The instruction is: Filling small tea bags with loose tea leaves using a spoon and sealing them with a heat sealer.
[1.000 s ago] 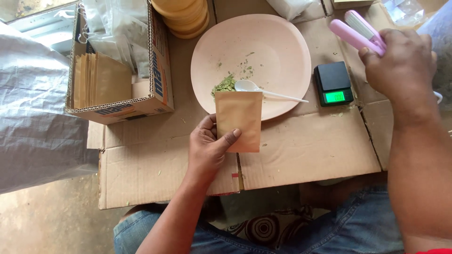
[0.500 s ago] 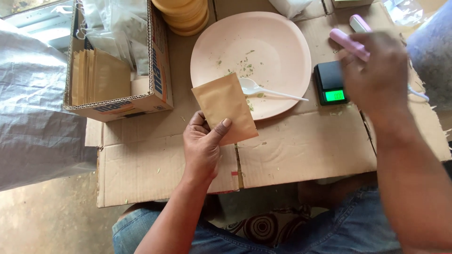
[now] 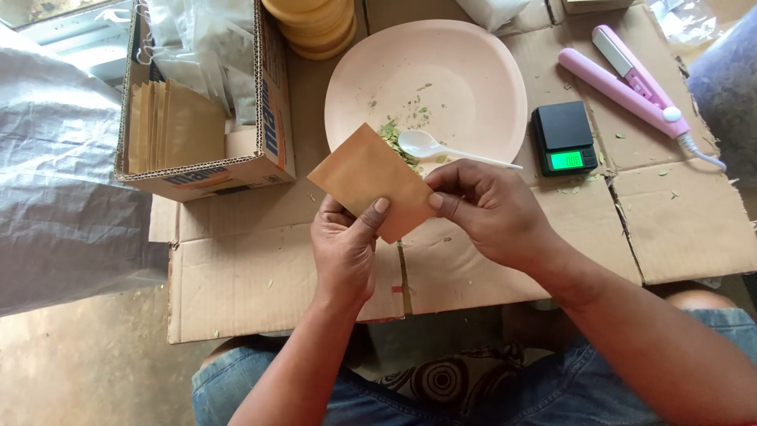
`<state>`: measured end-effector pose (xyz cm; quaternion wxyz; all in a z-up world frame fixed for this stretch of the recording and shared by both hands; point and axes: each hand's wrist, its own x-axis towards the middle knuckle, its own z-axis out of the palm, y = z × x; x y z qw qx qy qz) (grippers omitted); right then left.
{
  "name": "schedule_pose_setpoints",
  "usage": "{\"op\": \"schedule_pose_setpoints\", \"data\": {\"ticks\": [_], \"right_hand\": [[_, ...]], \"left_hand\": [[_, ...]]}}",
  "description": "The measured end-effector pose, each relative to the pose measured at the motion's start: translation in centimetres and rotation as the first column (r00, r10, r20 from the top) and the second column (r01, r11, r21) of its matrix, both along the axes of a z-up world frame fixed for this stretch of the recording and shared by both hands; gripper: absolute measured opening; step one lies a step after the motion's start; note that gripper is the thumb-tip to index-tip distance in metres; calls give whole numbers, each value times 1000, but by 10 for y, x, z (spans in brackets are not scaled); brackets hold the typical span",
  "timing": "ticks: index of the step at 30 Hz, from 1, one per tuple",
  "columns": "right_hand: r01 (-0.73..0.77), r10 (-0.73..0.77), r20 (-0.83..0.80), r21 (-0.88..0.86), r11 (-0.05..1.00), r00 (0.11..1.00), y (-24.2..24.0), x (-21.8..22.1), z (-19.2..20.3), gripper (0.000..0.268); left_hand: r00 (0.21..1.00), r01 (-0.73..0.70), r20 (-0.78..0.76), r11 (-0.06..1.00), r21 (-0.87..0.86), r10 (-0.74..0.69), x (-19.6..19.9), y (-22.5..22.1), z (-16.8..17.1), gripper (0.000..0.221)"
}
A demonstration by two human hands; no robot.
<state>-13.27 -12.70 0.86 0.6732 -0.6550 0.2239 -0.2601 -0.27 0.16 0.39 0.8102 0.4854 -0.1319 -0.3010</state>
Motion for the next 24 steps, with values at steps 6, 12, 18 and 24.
{"op": "schedule_pose_setpoints", "data": {"ticks": [6,12,18,24], "right_hand": [[-48,42,-61,-111,993,997,-8,-7,6,16],[-45,36,-54,-167,985,998,-10,-11,15,13],[-46,32,-64,-242,969,997,-12,-12,17,13],[-9,-27,-102,-336,942,994,-10,-14,33,21]], "left_hand": [[978,45,203,998,52,-54,41,6,1,27],[826,170,490,952,255,-279,68,6,39,29],[580,175,641,846,504,-503,70,13,74,33],[409,44,752,834,549,-517,93,24,115,24]]}}
